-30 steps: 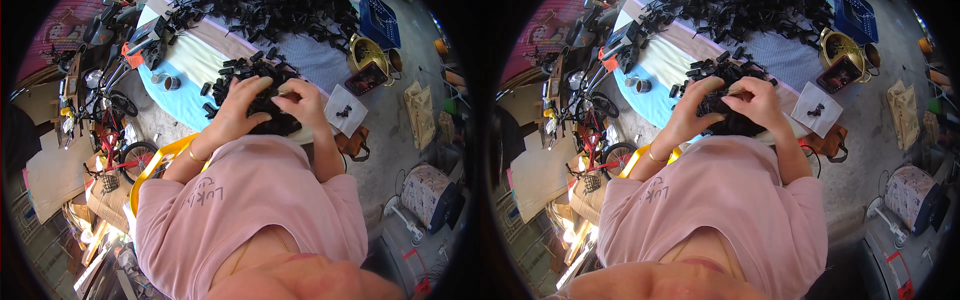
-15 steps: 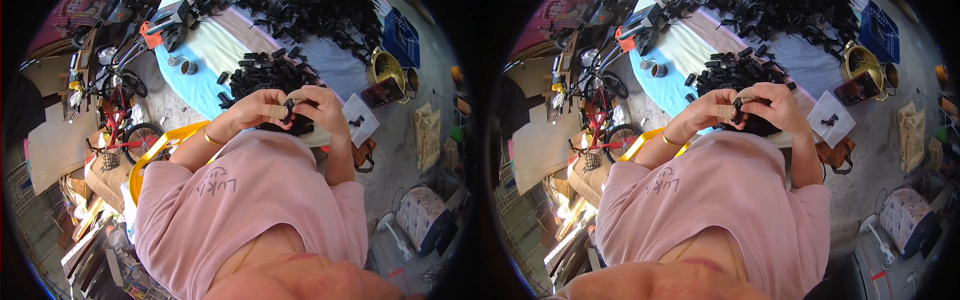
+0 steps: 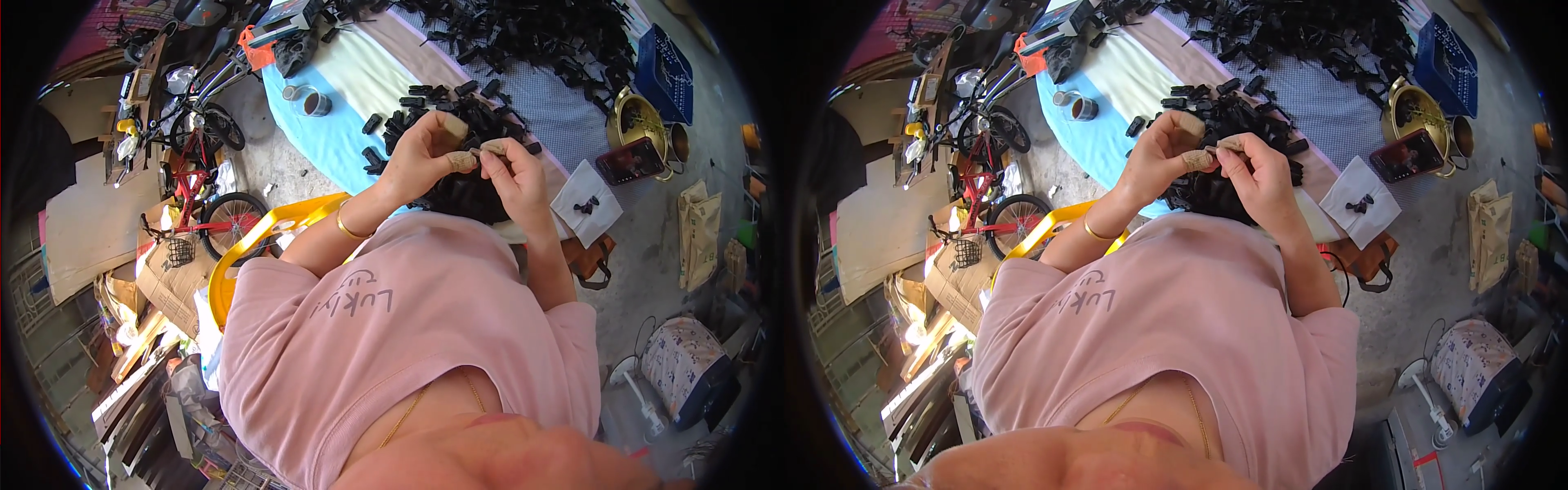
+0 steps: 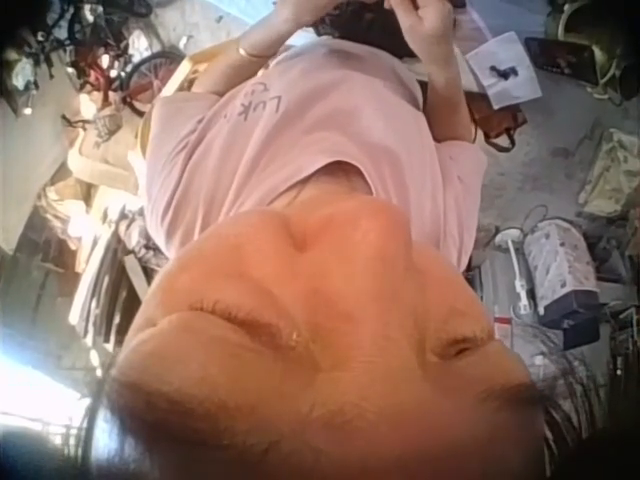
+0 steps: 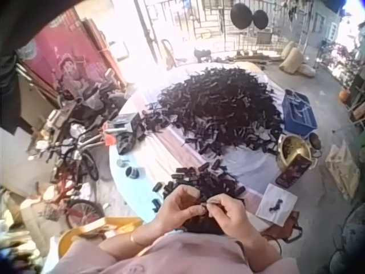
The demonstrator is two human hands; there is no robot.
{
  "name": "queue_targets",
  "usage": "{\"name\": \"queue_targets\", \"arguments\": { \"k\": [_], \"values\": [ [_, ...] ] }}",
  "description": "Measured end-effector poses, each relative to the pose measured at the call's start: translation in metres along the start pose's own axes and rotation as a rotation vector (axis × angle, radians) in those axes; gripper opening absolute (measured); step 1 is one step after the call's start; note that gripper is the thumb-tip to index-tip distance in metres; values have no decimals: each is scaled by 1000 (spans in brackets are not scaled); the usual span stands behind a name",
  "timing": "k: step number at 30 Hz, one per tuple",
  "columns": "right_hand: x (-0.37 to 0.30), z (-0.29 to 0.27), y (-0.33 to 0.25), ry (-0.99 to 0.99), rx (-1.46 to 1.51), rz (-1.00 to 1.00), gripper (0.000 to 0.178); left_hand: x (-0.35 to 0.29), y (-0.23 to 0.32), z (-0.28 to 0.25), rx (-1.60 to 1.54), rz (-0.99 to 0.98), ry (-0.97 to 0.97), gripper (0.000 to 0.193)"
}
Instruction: Sort small black plastic components on a workbench.
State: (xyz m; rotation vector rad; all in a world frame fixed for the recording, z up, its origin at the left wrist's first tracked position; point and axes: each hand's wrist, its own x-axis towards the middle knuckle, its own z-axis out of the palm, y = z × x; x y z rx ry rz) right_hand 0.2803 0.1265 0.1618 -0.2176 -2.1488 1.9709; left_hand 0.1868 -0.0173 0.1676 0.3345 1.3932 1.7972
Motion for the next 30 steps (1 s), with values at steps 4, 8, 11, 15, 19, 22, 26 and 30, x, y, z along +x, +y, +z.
{"name": "queue_targets", "arguments": {
  "k": [4, 8, 11, 15, 19, 22, 26, 30],
  "values": [
    [0, 3, -3, 17, -58, -4, 11, -5, -2, 7, 151, 136, 50, 27],
    [2, 5, -6, 36, -97, -59, 11, -9, -2, 10, 244, 171, 71, 31],
    [2, 4, -6, 29, -143, -91, 12, -9, -2, 9, 275, 168, 74, 27],
    [-1, 8, -1, 36, -67, 10, 11, -5, -7, 3, 368, 234, 65, 21],
    [5, 16, 17, 22, 146, 215, 12, 2, -7, 6, 690, 509, 161, 17],
    [13, 8, 27, -112, 168, 331, 12, 6, -11, -2, 757, 491, 188, 18],
    [46, -19, 44, -166, -33, 249, 22, 11, -13, -11, 780, 274, 207, 26],
    [94, -42, 81, 84, -633, 135, 27, 11, -17, -15, 937, 291, 170, 46]
  ]
}}
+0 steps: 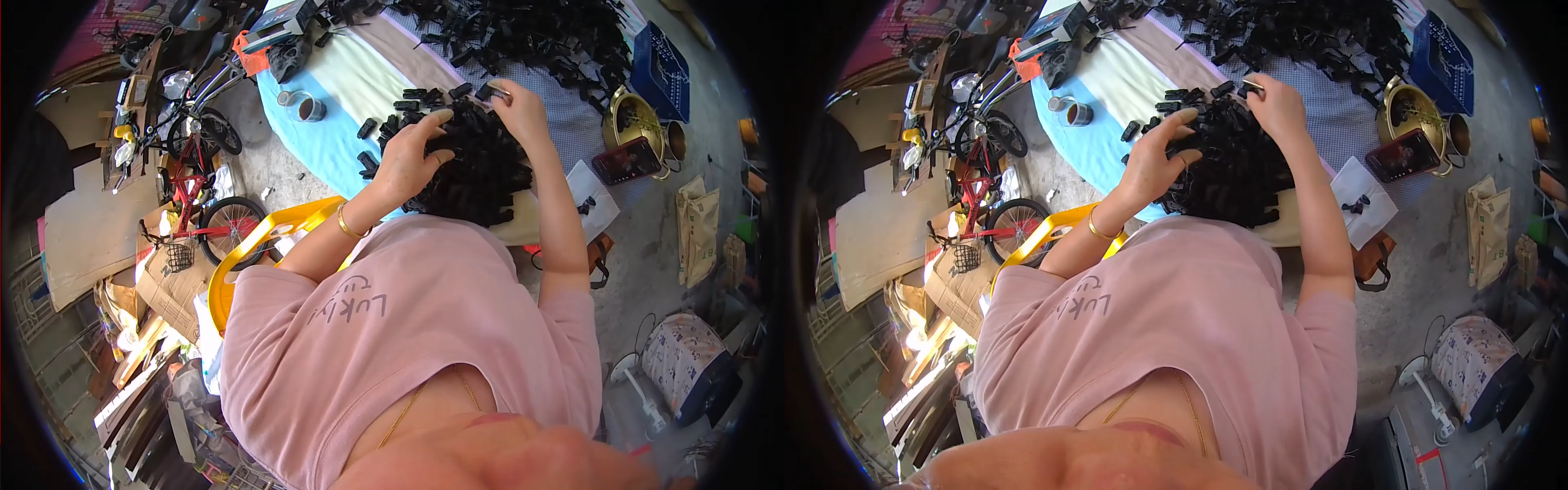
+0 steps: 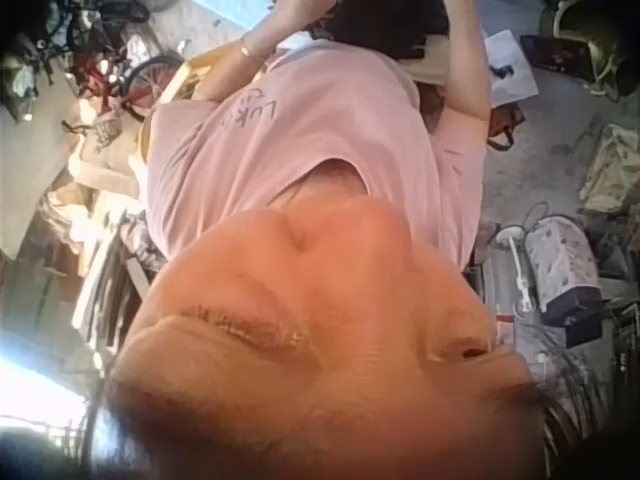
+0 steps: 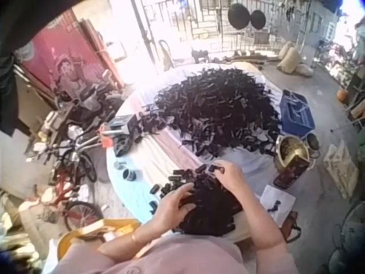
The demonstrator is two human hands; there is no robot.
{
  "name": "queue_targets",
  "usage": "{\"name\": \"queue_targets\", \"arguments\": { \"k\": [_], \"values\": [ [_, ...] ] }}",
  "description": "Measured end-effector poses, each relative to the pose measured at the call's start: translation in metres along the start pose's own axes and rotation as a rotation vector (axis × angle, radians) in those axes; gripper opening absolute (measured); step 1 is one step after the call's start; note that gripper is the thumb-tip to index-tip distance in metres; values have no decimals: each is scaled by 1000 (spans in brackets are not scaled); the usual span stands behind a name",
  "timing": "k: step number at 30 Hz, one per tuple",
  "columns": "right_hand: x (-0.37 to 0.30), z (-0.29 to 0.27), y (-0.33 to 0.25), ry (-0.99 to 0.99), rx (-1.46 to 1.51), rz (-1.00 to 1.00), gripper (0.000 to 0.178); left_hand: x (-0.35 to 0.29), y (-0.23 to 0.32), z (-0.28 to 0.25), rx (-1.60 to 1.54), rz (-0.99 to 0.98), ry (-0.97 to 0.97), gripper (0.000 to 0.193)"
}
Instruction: Sort small black plastic components on a workbench.
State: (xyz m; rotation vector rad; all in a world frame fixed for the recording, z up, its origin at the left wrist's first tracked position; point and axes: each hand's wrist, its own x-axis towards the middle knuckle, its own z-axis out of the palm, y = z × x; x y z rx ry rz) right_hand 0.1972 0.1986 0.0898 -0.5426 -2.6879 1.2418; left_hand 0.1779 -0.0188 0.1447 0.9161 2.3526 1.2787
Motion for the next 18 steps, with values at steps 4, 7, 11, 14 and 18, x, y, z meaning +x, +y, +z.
{"name": "queue_targets", "arguments": {
  "k": [4, 7, 11, 14, 18],
  "values": [
    [47, 24, 31, 112, -293, 1, 28, 1, -5, 2, 163, 158, -212, 44],
    [66, 35, 39, 122, -402, 14, 25, 0, -2, 5, 160, 185, -209, 42],
    [81, 59, 71, 134, -532, 61, 26, 4, 1, 0, 163, 190, -190, 39],
    [73, 50, 65, 161, -519, 19, 25, 4, -3, -6, 80, 113, -154, 39],
    [43, 19, 34, 208, -240, -45, 25, 8, -22, -4, -400, -117, -63, 45]
  ]
}}
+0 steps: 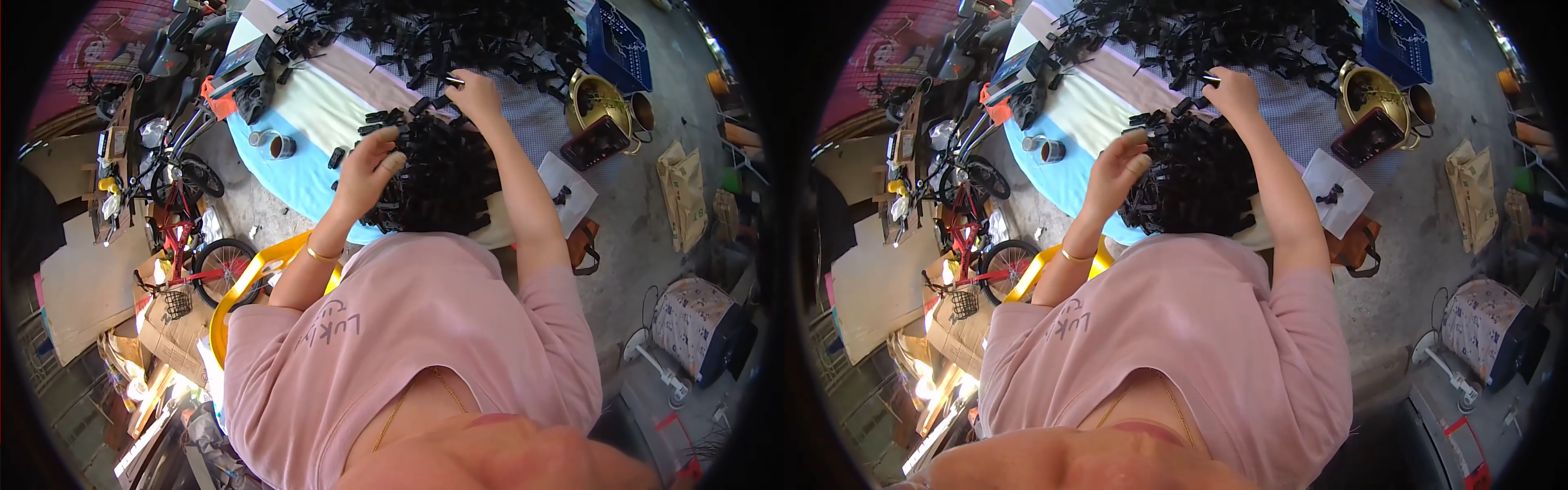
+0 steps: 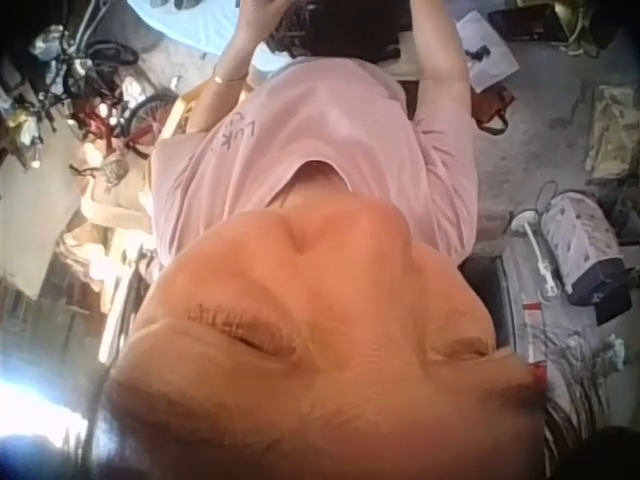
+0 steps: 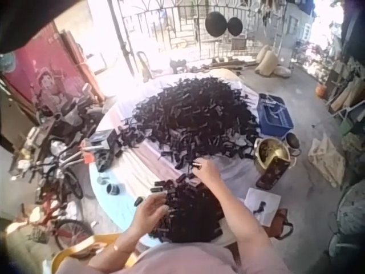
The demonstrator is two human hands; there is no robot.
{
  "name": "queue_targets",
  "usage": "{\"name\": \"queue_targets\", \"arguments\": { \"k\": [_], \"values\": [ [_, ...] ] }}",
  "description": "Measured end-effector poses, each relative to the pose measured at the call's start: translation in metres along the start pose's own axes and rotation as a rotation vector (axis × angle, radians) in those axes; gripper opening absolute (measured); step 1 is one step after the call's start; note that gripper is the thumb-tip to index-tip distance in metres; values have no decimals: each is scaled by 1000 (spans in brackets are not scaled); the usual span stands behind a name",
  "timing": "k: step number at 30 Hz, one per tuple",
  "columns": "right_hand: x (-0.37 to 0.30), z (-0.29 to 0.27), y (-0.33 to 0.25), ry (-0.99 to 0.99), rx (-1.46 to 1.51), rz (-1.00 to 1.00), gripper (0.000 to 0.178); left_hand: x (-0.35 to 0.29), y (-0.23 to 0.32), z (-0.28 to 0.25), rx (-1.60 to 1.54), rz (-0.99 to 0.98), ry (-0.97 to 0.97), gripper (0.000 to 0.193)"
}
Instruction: Sort small black plastic components on a workbench.
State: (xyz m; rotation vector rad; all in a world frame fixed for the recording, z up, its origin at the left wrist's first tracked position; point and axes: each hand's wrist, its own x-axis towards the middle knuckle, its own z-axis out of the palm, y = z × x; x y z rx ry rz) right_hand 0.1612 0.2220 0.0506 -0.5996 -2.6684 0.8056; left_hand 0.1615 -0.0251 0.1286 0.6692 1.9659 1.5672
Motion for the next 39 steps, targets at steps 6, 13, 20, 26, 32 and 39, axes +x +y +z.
{"name": "queue_targets", "arguments": {
  "k": [6, 13, 20, 26, 32, 39],
  "values": [
    [-64, -67, -67, -185, 506, -386, 28, 16, 16, -12, -621, -338, -296, 58],
    [-104, -86, -87, -90, 352, -531, 25, 14, 27, -9, -715, -466, -591, 62],
    [-115, -93, -95, -55, 291, -584, 28, 1, 49, -7, -565, -404, -516, 63],
    [-118, -96, -101, -51, 305, -628, 26, -8, 47, -3, -583, -470, -473, 51],
    [-123, -106, -107, -248, 544, -256, 31, -18, 46, 6, -608, -382, -294, 42],
    [-127, -93, -111, -65, 464, -345, 15, -16, 50, 6, -525, -138, -115, 30]
  ]
}}
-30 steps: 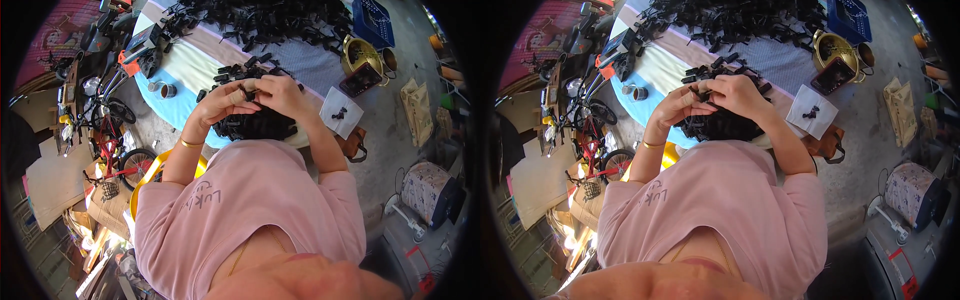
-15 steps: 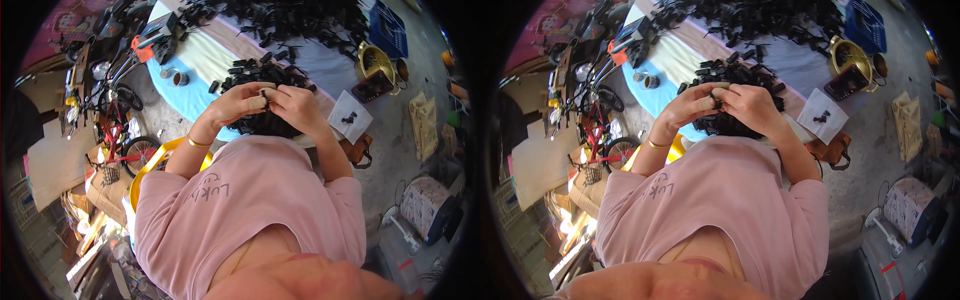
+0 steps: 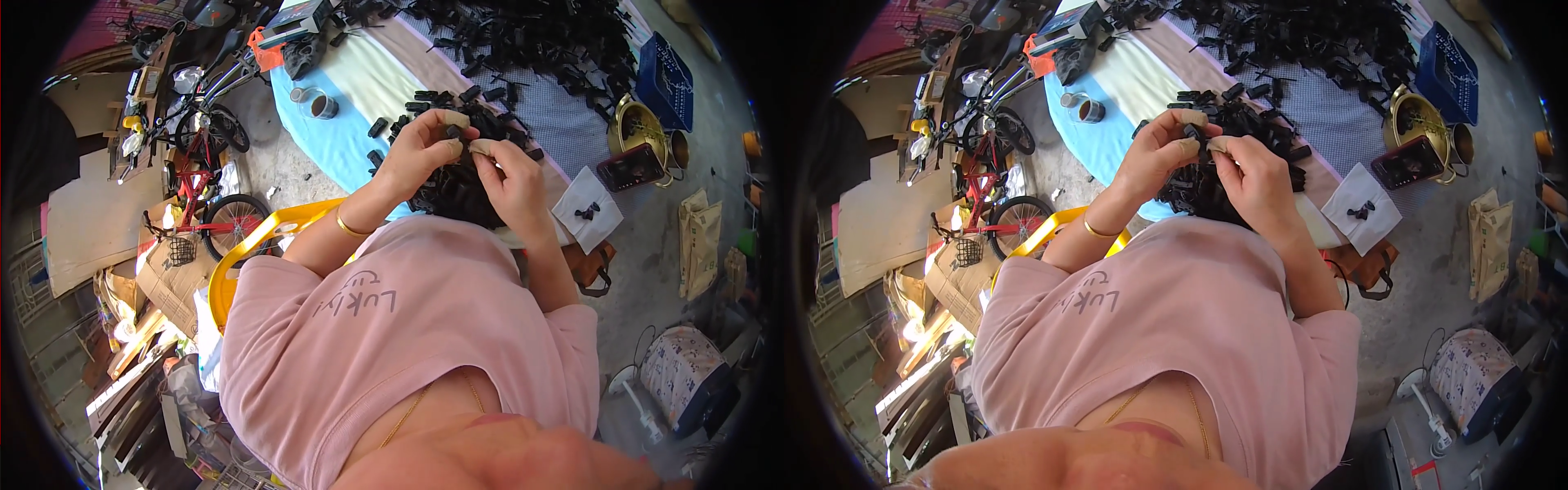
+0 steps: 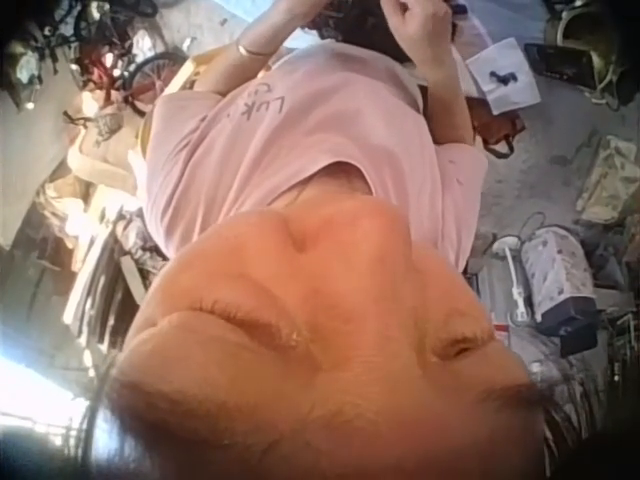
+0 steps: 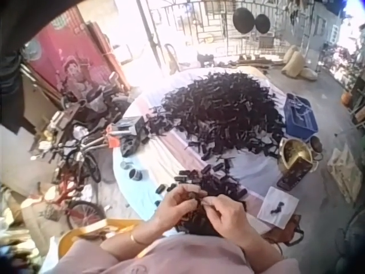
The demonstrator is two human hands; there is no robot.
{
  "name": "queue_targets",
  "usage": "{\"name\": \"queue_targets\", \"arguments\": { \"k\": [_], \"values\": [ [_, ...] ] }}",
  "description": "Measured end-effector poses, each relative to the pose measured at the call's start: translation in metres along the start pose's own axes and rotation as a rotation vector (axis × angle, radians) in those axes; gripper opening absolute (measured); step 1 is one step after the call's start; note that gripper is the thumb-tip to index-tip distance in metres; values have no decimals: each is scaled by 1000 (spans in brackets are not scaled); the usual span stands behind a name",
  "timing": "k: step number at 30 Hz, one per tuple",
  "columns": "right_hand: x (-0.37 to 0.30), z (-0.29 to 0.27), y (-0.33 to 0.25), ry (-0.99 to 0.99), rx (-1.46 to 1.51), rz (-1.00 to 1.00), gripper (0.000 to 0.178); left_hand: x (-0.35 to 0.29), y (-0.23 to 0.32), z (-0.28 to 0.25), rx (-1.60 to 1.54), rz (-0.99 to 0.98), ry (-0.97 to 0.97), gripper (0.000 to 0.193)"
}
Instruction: Sort small black plastic components on a workbench.
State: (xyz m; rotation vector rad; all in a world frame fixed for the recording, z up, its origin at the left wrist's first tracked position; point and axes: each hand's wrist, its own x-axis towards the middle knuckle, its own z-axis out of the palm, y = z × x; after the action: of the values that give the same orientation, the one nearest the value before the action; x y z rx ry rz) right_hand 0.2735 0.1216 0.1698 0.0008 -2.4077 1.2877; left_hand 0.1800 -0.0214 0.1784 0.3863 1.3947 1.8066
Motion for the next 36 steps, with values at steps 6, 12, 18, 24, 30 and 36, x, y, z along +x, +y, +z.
{"name": "queue_targets", "arguments": {
  "k": [6, 12, 18, 24, 30, 36],
  "values": [
    [-1, 6, 0, 132, 174, 89, 11, -3, -10, 5, 120, 212, 113, 30],
    [-1, 9, 3, -57, 595, 397, 12, -10, -7, 6, 437, 210, 67, 31],
    [-2, 8, 4, -93, 505, 364, 11, -12, -9, 5, 494, 282, 87, 33],
    [-4, 11, 5, -126, 545, 419, 10, -12, -14, 7, 438, 237, 121, 25],
    [-11, 20, 12, -75, 593, 494, 11, -6, -27, 2, 647, 441, 97, 23],
    [-6, 14, 11, -31, 598, 571, 11, -7, -15, 5, 798, 261, 182, 51]
  ]
}}
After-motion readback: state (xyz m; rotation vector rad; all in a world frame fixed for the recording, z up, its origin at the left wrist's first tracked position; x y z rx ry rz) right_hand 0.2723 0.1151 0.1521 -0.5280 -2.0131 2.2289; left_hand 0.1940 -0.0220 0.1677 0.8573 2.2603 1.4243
